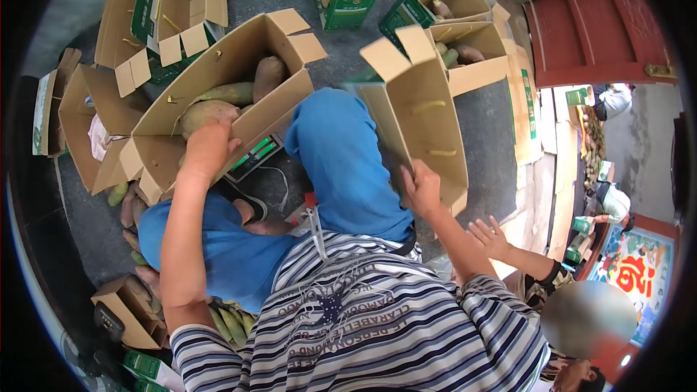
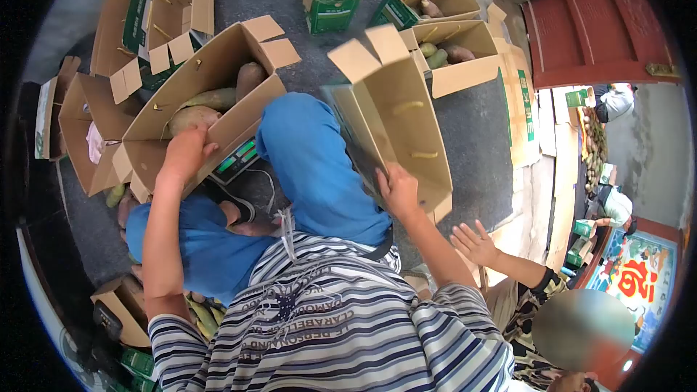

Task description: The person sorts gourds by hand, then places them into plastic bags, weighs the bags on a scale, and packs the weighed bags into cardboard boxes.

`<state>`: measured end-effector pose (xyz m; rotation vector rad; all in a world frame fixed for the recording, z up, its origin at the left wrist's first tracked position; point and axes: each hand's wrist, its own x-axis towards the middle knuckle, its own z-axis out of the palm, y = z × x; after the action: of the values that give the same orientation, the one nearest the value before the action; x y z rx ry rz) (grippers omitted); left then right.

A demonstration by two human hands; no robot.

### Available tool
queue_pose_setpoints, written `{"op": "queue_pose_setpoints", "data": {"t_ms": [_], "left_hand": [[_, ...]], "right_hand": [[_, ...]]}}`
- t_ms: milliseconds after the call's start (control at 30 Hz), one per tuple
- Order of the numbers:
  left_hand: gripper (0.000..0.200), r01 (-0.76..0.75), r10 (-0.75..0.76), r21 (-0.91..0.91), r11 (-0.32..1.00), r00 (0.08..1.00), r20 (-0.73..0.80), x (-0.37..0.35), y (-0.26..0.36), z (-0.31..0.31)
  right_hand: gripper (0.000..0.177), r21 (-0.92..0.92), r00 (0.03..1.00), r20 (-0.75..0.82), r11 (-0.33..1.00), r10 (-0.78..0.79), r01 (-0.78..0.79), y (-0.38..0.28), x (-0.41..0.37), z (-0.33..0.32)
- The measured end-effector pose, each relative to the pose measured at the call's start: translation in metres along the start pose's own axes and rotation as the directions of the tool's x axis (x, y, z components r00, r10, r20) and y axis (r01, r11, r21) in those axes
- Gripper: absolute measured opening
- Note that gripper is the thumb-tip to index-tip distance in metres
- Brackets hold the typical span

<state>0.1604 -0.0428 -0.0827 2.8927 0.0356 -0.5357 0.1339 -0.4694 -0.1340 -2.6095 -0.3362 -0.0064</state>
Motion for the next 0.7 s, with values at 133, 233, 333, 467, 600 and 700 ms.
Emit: {"op": "queue_pose_setpoints", "data": {"t_ms": [133, 233, 333, 467, 600, 700], "left_hand": [[0.040, -0.004, 0.004, -0.014, 1.000, 1.000, -0.020, -0.002, 0.001, 0.000], [0.041, 0.012, -0.012, -0.007, 1.000, 1.000, -0.018, -0.003, 0.002, -0.005], [0.042, 0.003, -0.002, 0.009, 1.000, 1.000, -0.005, 0.000, 0.000, 0.001], [0.037, 0.018, -0.017, 0.024, 1.000, 0.999, -0.030, -0.001, 0.004, 0.000], [0.037, 0.018, -0.014, 0.068, 0.998, 0.998, -0.065, -0.001, 0.001, 0.009], [0.035, 0.031, -0.027, 0.098, 0.995, 0.999, -0.040, -0.001, 0.003, 0.008]], "right_hand": [[0.013, 0.020, 0.991, -0.115, 0.998, -0.065, 0.067, -0.039, 0.062, -0.011], [0.012, 0.118, 0.930, -0.326, 0.969, -0.169, 0.217, -0.086, 0.114, -0.040], [0.012, 0.177, 0.828, -0.508, 0.913, -0.235, 0.368, -0.129, 0.179, -0.071], [0.024, 0.275, 0.743, -0.615, 0.811, -0.264, 0.516, -0.188, 0.292, -0.091], [0.026, 0.550, 0.763, -0.595, 0.564, -0.253, 0.616, -0.250, 0.394, -0.051], [0.024, 0.489, 0.792, -0.534, 0.656, -0.296, 0.575, -0.258, 0.464, 0.022]]}}
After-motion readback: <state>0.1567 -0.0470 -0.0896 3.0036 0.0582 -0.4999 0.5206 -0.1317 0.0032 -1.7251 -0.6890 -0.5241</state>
